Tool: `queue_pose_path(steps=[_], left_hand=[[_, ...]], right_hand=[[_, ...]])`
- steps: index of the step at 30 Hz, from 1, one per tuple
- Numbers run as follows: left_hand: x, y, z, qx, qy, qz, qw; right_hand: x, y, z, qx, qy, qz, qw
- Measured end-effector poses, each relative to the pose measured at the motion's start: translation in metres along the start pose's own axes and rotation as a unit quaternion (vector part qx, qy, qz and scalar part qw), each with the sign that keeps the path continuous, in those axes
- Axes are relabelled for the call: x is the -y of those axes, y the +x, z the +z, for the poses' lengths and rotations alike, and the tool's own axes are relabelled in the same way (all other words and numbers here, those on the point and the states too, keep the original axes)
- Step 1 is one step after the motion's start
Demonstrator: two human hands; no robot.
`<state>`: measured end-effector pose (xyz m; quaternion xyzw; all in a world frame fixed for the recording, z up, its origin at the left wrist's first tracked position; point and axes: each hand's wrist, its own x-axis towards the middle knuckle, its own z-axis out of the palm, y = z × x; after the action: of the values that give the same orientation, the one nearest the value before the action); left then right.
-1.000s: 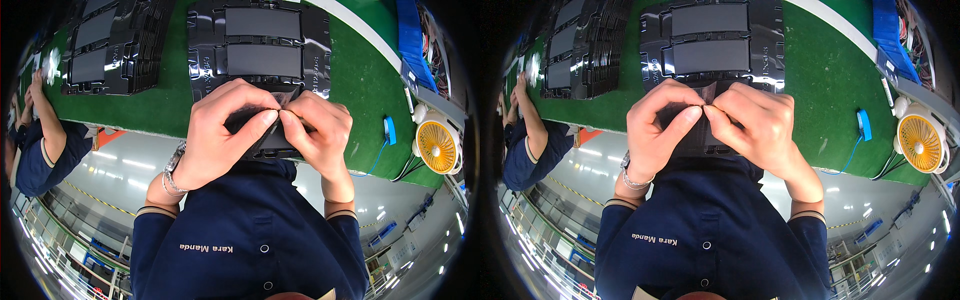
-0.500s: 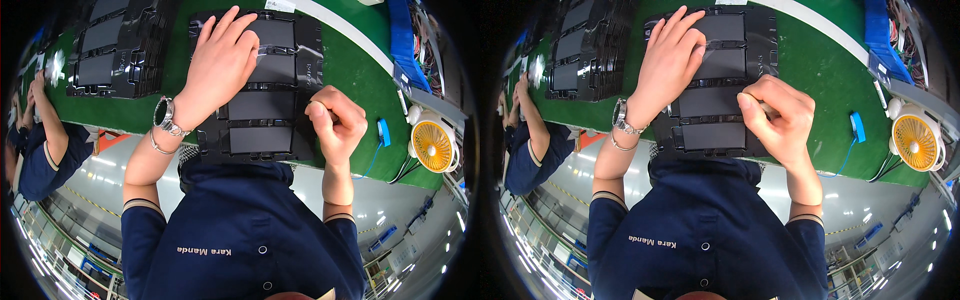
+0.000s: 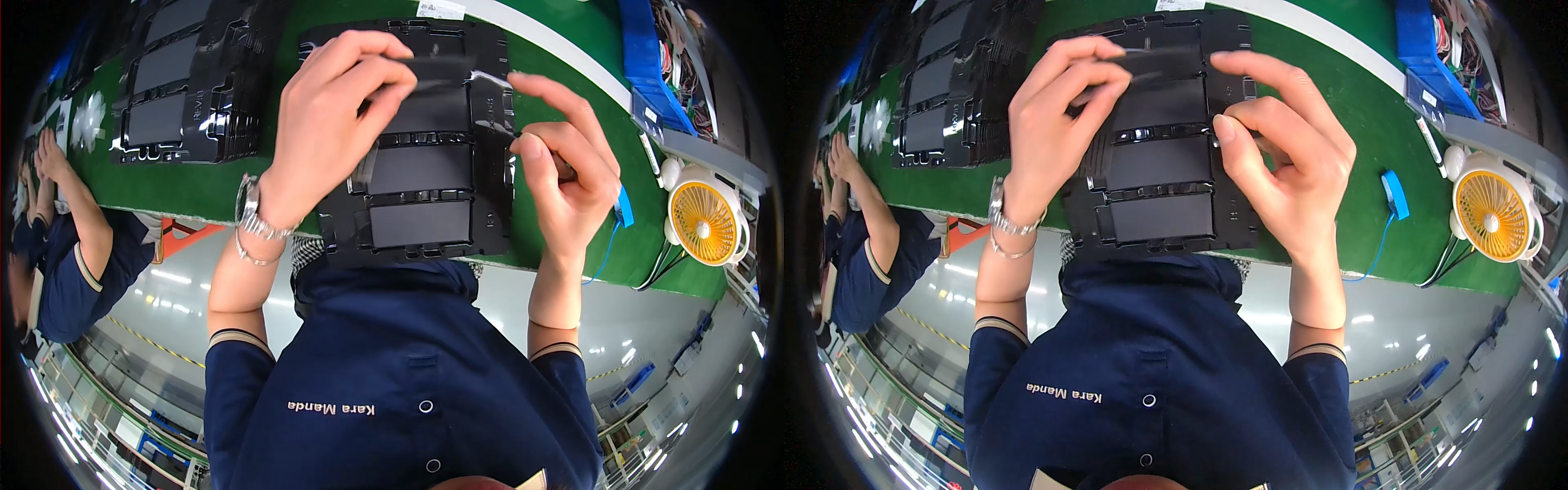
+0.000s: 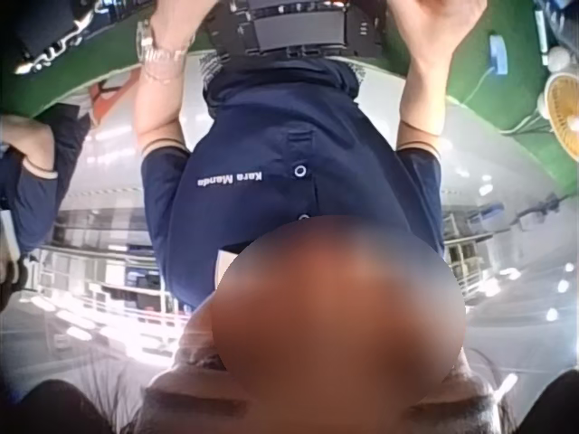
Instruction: Manually peeling and applying adhesive strips onto plastic electronic housing components at an industrial workbench.
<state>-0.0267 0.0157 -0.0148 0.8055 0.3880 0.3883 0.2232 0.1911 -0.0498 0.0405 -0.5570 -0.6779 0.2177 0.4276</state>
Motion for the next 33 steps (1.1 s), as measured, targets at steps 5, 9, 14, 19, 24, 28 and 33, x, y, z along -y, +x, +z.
queue_pose_path(steps=[5,9,14,19,24,28,33], left_hand=[[-0.047,-0.016,-0.024,0.073,-0.155,-0.071,0.983],[-0.049,-0.034,-0.026,0.046,-0.286,-0.147,0.946],[-0.042,-0.066,-0.021,0.027,-0.496,-0.224,0.838],[-0.058,-0.078,-0.018,0.049,-0.576,-0.317,0.752],[-0.062,-0.074,-0.016,0.022,-0.584,-0.296,0.755],[-0.070,-0.070,-0.015,0.011,-0.573,-0.296,0.764],[-0.074,-0.069,-0.015,0.028,-0.518,-0.303,0.799]], right_hand=[[0.008,0.001,-0.003,0.106,0.024,-0.027,0.994],[0.009,-0.006,0.003,0.160,0.097,0.023,0.982],[0.012,-0.011,0.012,0.115,0.157,0.053,0.979],[0.019,-0.017,0.023,0.162,0.196,0.095,0.963],[0.020,-0.018,0.028,0.148,0.191,0.084,0.967],[0.016,-0.018,0.031,0.056,0.189,0.067,0.978],[0.026,-0.018,0.031,0.070,0.141,0.153,0.976]])
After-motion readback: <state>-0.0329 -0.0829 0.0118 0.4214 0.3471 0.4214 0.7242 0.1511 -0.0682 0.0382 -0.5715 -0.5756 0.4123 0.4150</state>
